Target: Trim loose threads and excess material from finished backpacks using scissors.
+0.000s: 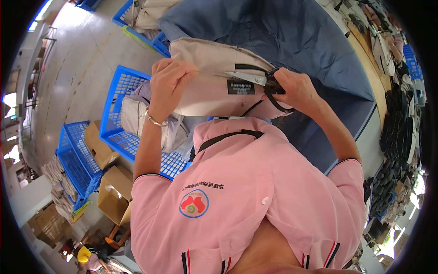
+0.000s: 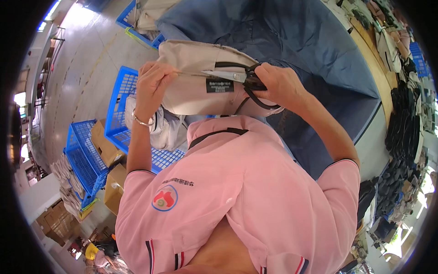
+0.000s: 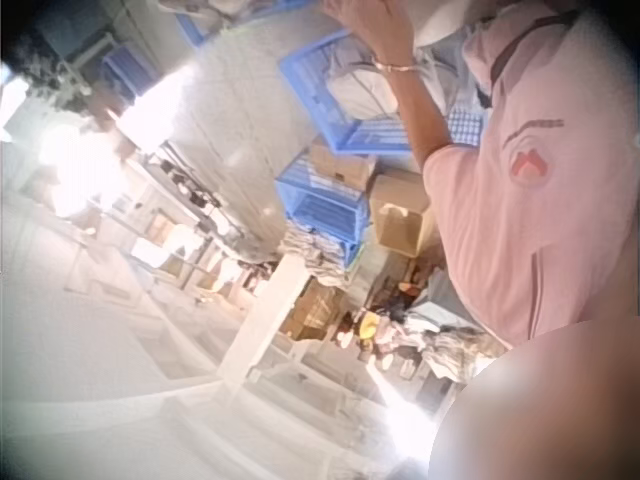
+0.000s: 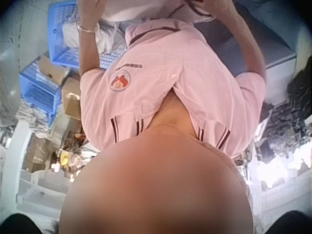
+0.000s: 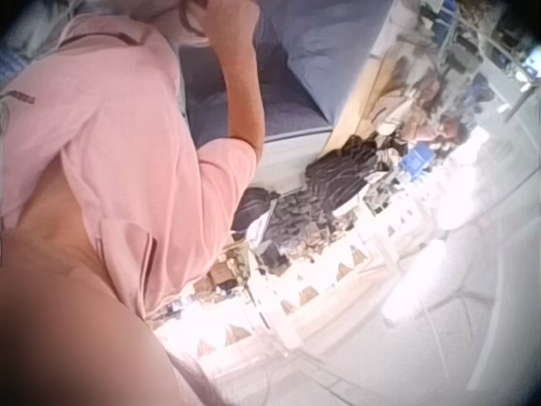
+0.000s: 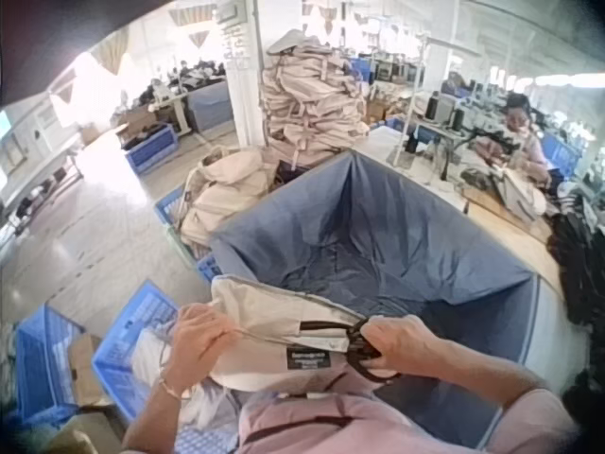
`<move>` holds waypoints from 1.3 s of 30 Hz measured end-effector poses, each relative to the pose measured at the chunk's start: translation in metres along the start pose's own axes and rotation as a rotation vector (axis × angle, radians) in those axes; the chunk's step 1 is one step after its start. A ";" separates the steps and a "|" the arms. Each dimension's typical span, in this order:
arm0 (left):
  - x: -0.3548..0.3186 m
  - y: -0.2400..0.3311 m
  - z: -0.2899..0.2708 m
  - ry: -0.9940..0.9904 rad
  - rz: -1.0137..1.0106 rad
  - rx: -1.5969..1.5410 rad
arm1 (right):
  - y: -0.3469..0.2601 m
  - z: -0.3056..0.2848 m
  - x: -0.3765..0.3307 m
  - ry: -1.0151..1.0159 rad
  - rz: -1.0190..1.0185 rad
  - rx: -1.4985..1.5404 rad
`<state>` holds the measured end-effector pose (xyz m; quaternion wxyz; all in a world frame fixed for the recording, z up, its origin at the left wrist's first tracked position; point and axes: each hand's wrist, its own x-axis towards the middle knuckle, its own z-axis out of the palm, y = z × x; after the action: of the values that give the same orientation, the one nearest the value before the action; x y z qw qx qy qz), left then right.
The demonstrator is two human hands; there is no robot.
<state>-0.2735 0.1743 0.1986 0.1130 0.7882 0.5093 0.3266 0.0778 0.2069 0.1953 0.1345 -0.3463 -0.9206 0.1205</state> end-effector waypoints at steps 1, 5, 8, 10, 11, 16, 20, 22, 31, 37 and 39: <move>-0.002 -0.008 -0.002 -0.003 0.005 -0.002 | 0.002 0.007 -0.004 0.039 0.014 0.033; -0.001 -0.056 -0.001 0.089 -0.291 -0.372 | -0.005 0.020 -0.019 0.010 0.070 0.138; 0.005 -0.089 0.027 0.214 -0.431 -0.554 | -0.010 0.023 -0.021 -0.014 0.106 0.211; 0.002 -0.109 0.047 0.170 -0.636 -0.967 | -0.011 0.023 -0.018 -0.042 0.132 0.226; 0.001 -0.118 0.052 0.035 -0.687 -1.178 | -0.010 0.022 -0.016 -0.038 0.145 0.221; 0.009 -0.111 0.031 0.050 -0.594 -1.345 | -0.003 0.004 -0.008 0.002 0.142 0.171; 0.025 -0.042 -0.032 0.347 -0.495 -1.121 | 0.004 -0.001 0.012 0.308 0.338 0.179; 0.015 -0.028 -0.046 0.439 -0.171 -0.719 | 0.017 0.012 0.009 0.337 0.369 0.188; -0.057 0.047 0.113 0.032 -0.163 -0.319 | -0.014 0.096 -0.045 0.324 1.042 1.068; -0.095 0.064 0.187 -0.254 -0.304 -0.571 | -0.033 0.148 -0.096 0.220 0.995 0.660; -0.096 0.068 0.200 -0.249 -0.311 -0.603 | -0.049 0.128 -0.086 0.013 1.068 0.430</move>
<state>-0.1231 0.0900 0.0428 0.4500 0.6661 0.4862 0.3425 0.0679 0.0971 0.0774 0.1281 -0.7289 -0.5720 0.3538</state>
